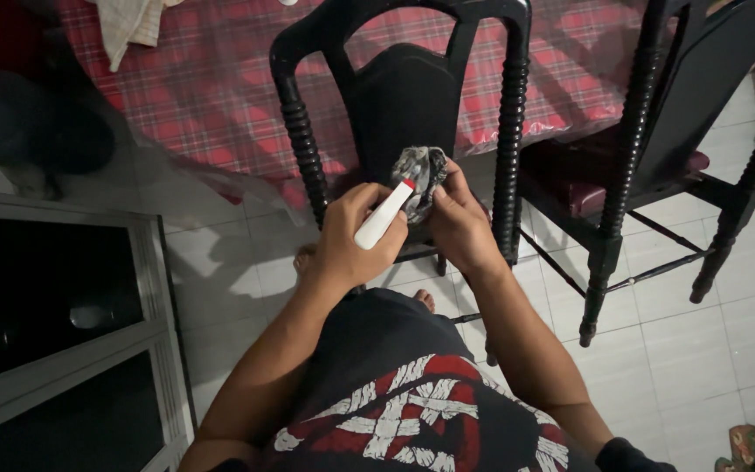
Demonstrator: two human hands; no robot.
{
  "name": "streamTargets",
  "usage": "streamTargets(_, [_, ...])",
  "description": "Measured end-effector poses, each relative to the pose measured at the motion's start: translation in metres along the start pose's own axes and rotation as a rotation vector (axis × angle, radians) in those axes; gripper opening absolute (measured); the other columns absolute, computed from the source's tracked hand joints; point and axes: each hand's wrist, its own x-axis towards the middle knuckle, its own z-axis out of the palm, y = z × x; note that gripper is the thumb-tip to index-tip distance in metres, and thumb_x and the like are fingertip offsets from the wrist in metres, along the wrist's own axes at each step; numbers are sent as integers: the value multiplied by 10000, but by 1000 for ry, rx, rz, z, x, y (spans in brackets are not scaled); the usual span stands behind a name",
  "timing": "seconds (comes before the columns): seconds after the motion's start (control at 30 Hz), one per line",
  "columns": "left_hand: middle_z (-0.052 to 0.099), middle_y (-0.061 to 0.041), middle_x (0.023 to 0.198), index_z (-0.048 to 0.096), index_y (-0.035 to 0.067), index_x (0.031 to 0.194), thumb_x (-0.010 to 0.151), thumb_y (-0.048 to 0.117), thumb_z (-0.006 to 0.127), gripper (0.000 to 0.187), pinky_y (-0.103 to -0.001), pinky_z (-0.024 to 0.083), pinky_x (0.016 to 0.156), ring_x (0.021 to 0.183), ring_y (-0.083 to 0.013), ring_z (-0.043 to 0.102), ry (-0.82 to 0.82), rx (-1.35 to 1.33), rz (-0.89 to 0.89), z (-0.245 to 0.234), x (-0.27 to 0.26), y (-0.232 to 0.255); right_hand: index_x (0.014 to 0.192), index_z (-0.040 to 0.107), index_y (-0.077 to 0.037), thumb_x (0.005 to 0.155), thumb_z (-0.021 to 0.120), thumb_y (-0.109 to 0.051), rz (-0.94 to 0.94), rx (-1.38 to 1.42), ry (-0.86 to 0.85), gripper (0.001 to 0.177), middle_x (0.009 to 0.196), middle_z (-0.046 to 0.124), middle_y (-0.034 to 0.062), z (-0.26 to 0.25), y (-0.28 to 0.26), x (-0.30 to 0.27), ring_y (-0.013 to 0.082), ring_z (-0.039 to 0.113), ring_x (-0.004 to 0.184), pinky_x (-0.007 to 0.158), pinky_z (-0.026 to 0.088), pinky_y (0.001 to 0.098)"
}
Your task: Cleaning wooden and padded dining chairs with a spray bottle and cloth.
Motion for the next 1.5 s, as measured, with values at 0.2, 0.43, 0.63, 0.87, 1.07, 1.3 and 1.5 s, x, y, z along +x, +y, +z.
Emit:
streamTargets(0.2, [677, -150, 766, 636, 5, 845, 854, 124, 701, 136, -361, 524, 607, 668, -258, 714, -79, 75, -64, 2, -1, -12, 1511, 358, -126, 1063, 538, -141, -48, -1, 6, 483, 1448, 532, 94, 0, -3, 4, 250, 523, 1357, 1189, 387, 452])
streamTargets(0.43, [700, -129, 934, 683, 27, 977, 851, 126, 704, 162, -366, 555, 783, 850, -281, 712, 74, -15, -7, 1, 14, -72, 1525, 372, -114, 1032, 513, -151, -47, 29, 79, 514, 1452, 543, 73, 1, 8, 17, 227, 528, 1356, 1169, 387, 408])
streamTargets(0.63, [526, -168, 1462, 808, 117, 1052, 826, 218, 769, 250, -559, 281, 1155, 1374, -418, 412, 225, 474, 124, -23, 44, -165, 1500, 435, -33, 1043, 566, -128, -112, -428, 280, 486, 1336, 603, 105, -66, 26, 66, 221, 579, 1174, 1007, 467, 398])
streamTargets(0.87, [81, -225, 1713, 791, 197, 1055, 848, 281, 750, 227, -550, 255, 1262, 1528, -477, 247, 225, 276, -13, -28, 77, -219, 1398, 507, -16, 1004, 672, -76, -667, -1464, 364, 431, 1275, 614, 173, -42, 0, 148, 327, 608, 1164, 1011, 483, 418])
streamTargets(1.07, [-66, -242, 1694, 790, 223, 1018, 805, 317, 787, 233, -614, 293, 1146, 1512, -499, 226, 166, 459, -118, -27, 79, -216, 1169, 659, -78, 923, 682, -24, -838, -1770, 93, 253, 1192, 612, 197, -36, 41, 170, 408, 587, 1091, 928, 498, 479])
streamTargets(1.3, [-107, -237, 1691, 768, 269, 1133, 803, 344, 765, 338, -649, 352, 1087, 1441, -585, 229, 114, 450, -195, -28, 80, -218, 1237, 644, -51, 980, 604, 56, -900, -1656, 309, 281, 1229, 589, 209, -57, -3, 190, 392, 611, 1162, 987, 531, 475])
streamTargets(1.5, [-76, -259, 1699, 723, 254, 1277, 813, 341, 751, 473, -641, 315, 1160, 1490, -543, 213, 178, 425, -142, -25, 80, -225, 1227, 685, -66, 859, 651, 12, -833, -1884, -365, 377, 1201, 603, 160, -31, 33, 192, 388, 572, 1063, 941, 489, 486])
